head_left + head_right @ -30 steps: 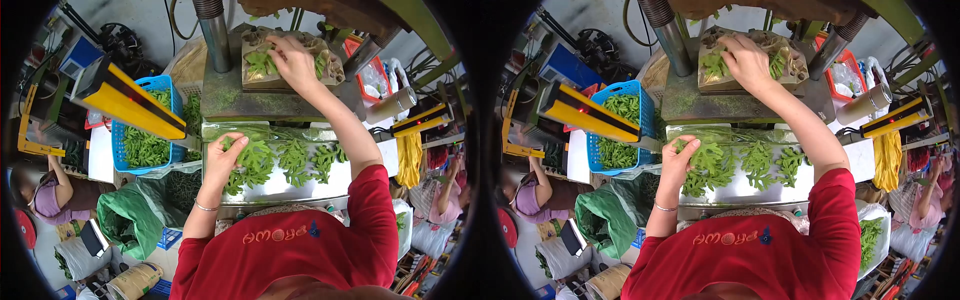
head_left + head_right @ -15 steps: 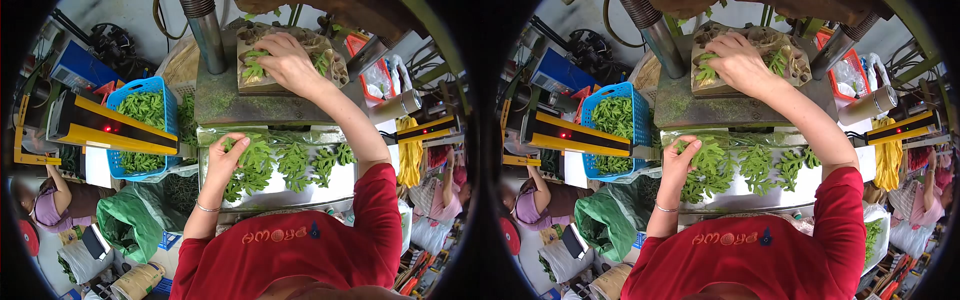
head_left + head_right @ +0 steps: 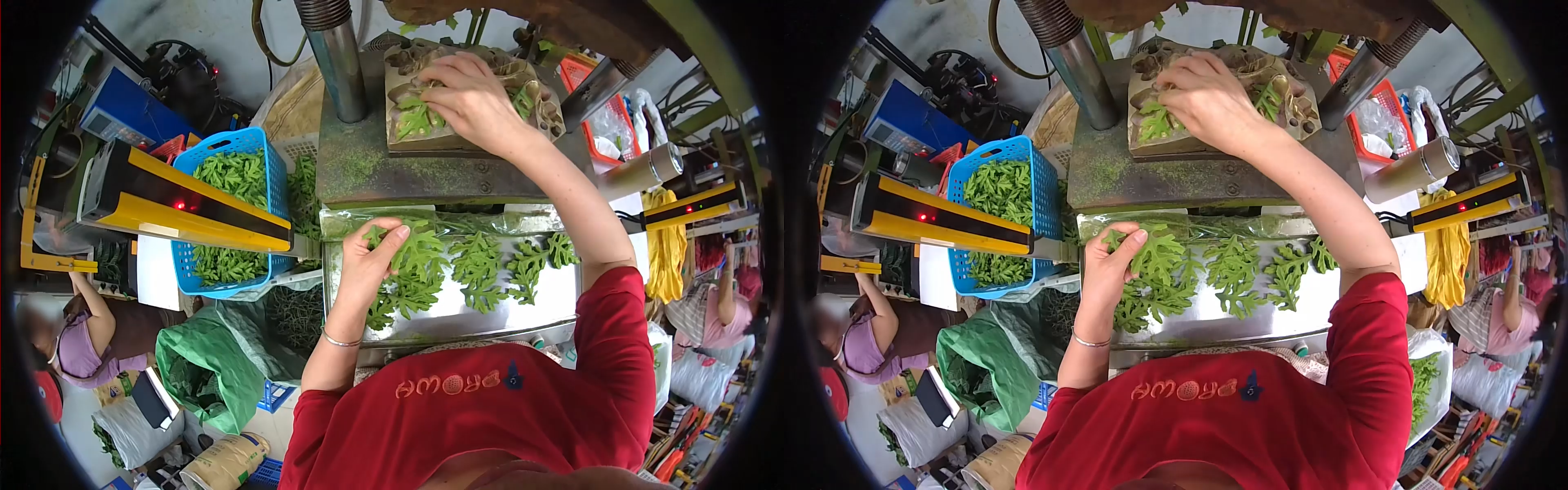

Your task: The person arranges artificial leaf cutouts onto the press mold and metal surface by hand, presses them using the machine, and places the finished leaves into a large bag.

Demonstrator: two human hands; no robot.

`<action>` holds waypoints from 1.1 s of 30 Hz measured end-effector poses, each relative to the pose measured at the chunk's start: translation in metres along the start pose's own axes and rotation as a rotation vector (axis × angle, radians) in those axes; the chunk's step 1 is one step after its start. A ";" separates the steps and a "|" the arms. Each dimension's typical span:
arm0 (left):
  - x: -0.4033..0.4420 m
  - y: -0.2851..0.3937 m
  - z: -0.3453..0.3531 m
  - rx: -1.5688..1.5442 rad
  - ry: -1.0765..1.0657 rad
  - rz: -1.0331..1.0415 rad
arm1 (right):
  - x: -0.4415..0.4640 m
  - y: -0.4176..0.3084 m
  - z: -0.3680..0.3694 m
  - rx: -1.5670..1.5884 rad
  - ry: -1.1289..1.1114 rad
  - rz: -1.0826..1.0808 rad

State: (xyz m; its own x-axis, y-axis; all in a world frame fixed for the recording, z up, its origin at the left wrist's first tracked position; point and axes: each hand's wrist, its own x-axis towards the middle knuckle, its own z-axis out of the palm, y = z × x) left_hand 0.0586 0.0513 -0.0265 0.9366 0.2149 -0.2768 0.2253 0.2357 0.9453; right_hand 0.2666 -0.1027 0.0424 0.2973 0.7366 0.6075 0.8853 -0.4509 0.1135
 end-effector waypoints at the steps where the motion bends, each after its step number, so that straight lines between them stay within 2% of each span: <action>1: 0.000 0.000 0.001 -0.005 -0.003 -0.005 | 0.001 0.000 0.004 0.000 -0.013 -0.023; 4: -0.001 0.001 0.002 -0.015 -0.008 -0.020 | 0.002 -0.001 0.010 0.003 -0.043 -0.066; 9: -0.002 0.003 -0.001 -0.007 0.031 -0.012 | 0.003 -0.003 0.013 0.052 0.138 0.008; 14: -0.003 0.001 0.002 -0.028 0.010 0.047 | 0.000 -0.007 0.012 -0.080 0.067 -0.008; 19: -0.008 0.001 0.002 -0.079 0.024 0.080 | 0.004 -0.021 0.012 -0.212 0.050 0.075; 23: -0.009 0.003 -0.001 -0.031 0.046 0.064 | 0.001 -0.017 0.017 -0.248 -0.064 0.069; 24: -0.013 0.010 0.005 -0.023 0.092 0.041 | -0.002 -0.019 0.024 -0.243 0.048 0.041; 25: -0.014 0.011 0.007 0.007 0.138 0.036 | 0.004 -0.022 0.015 -0.280 -0.053 0.035; 26: -0.016 0.014 0.012 0.037 0.221 0.080 | 0.007 -0.023 0.012 -0.143 -0.026 0.082; 27: -0.017 0.017 0.014 0.064 0.282 0.133 | 0.004 -0.029 0.002 -0.034 0.033 0.032; 28: -0.017 0.016 0.013 0.092 0.326 0.182 | -0.003 -0.037 0.001 -0.051 0.055 0.017; 29: -0.014 0.017 0.012 0.232 0.411 0.210 | -0.012 -0.054 -0.016 -0.001 0.289 0.022; 30: -0.013 0.016 0.017 0.240 0.452 0.326 | -0.016 -0.078 -0.036 -0.084 -0.197 0.249; 31: -0.016 0.018 0.019 0.342 0.425 0.368 | -0.041 -0.095 -0.037 0.156 0.088 0.179; 32: -0.017 0.019 0.021 0.440 0.421 0.417 | -0.058 -0.113 -0.035 0.450 0.056 0.335; 33: -0.015 0.012 0.024 0.416 0.313 0.592 | -0.069 -0.126 -0.035 0.650 0.027 0.434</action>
State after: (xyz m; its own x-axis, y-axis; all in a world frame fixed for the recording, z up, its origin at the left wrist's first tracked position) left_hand 0.0538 0.0286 -0.0067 0.8271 0.4650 0.3158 -0.1479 -0.3619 0.9204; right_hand 0.1219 -0.1143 0.0134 0.6635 0.5453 0.5123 0.7261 -0.3042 -0.6167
